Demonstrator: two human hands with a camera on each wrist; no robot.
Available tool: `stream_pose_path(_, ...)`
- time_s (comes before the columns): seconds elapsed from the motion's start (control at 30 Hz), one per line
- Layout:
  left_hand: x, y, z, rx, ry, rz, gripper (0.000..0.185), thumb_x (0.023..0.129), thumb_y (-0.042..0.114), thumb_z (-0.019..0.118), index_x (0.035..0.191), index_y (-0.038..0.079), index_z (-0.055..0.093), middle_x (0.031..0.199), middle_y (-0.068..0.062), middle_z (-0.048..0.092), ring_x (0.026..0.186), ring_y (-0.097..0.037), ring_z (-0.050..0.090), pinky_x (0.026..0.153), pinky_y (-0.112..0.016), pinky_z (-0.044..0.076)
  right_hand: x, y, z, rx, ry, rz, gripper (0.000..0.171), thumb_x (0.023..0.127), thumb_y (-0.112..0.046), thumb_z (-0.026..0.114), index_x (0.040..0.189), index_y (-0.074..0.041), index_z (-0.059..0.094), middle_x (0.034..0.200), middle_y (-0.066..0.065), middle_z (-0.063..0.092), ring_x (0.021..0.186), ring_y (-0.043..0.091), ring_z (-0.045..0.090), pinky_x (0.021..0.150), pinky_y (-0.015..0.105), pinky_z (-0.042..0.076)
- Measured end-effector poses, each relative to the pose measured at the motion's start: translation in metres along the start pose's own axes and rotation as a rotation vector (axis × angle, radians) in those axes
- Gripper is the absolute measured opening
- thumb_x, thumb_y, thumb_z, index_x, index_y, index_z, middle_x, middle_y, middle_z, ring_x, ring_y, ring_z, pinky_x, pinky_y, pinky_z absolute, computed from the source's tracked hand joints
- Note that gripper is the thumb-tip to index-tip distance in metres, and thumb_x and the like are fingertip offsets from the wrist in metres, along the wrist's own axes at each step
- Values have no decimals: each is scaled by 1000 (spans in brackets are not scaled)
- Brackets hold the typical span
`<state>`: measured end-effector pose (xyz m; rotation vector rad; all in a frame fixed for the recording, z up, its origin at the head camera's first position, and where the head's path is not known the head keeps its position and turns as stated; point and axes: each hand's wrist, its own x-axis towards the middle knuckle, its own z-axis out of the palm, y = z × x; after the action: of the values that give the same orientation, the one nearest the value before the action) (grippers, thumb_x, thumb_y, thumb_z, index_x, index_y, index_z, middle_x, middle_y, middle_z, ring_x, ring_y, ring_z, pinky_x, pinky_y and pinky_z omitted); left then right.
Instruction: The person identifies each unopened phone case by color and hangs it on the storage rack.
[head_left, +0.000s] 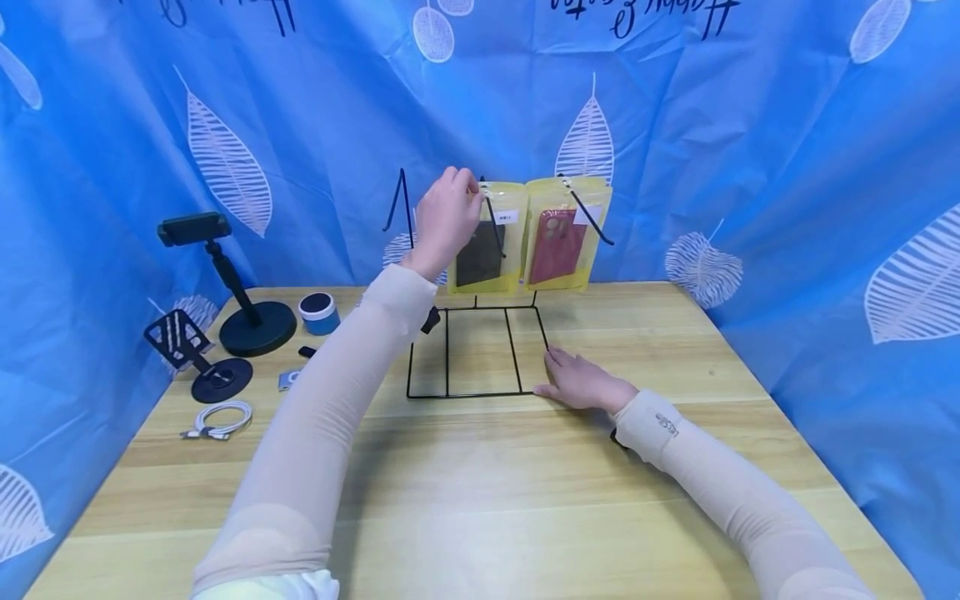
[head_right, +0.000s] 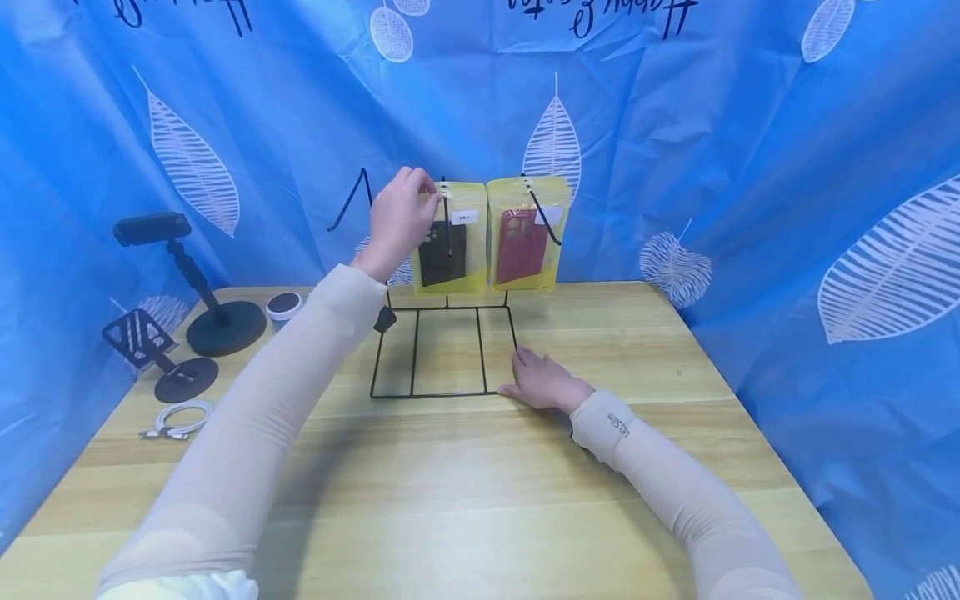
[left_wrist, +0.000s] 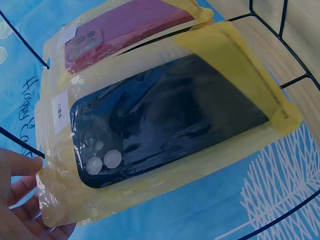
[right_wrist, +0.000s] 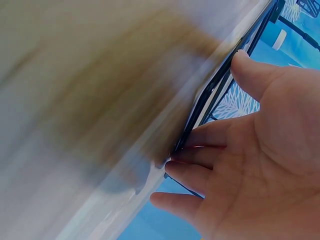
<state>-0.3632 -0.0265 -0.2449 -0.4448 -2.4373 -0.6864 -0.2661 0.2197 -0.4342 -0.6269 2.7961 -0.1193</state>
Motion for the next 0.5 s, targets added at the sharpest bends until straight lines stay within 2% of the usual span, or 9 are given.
stream_pose_path(0.2,-5,-5,1,18,97,36,30,100,29,57,123,9,58,124,-11,55,112,-26,55,95,-38,45,3,-2,-2,15,-11,9,81,103,-51,42,153,9,21,163,27,14,151,42,18,119,60,23)
stream_pose_path(0.3,-15,-6,-2,43,152,81,37,100,28,58,130,6,55,131,-14,52,120,-29,51,99,-40,42,4,-1,-4,23,-9,12,81,103,-52,42,153,9,21,163,27,13,151,42,18,119,60,23)
stream_pose_path(0.37,-26,-8,-4,52,172,119,42,100,27,58,134,4,50,140,-17,47,128,-31,47,107,-41,40,5,0,-5,34,-11,8,81,103,-51,42,153,9,20,163,28,12,151,42,17,120,57,22)
stream_pose_path(0.43,-43,-8,-8,53,148,150,49,100,26,57,140,3,43,152,-18,37,139,-32,39,117,-43,32,5,0,-6,48,-15,3,81,104,-49,43,154,10,18,163,28,10,151,42,15,122,55,21)
stream_pose_path(0.5,-63,-9,-11,49,94,175,58,100,27,56,147,1,35,160,-19,25,147,-33,30,124,-44,22,5,0,-6,59,-21,-2,82,104,-48,43,154,10,16,163,29,9,151,43,14,123,53,19)
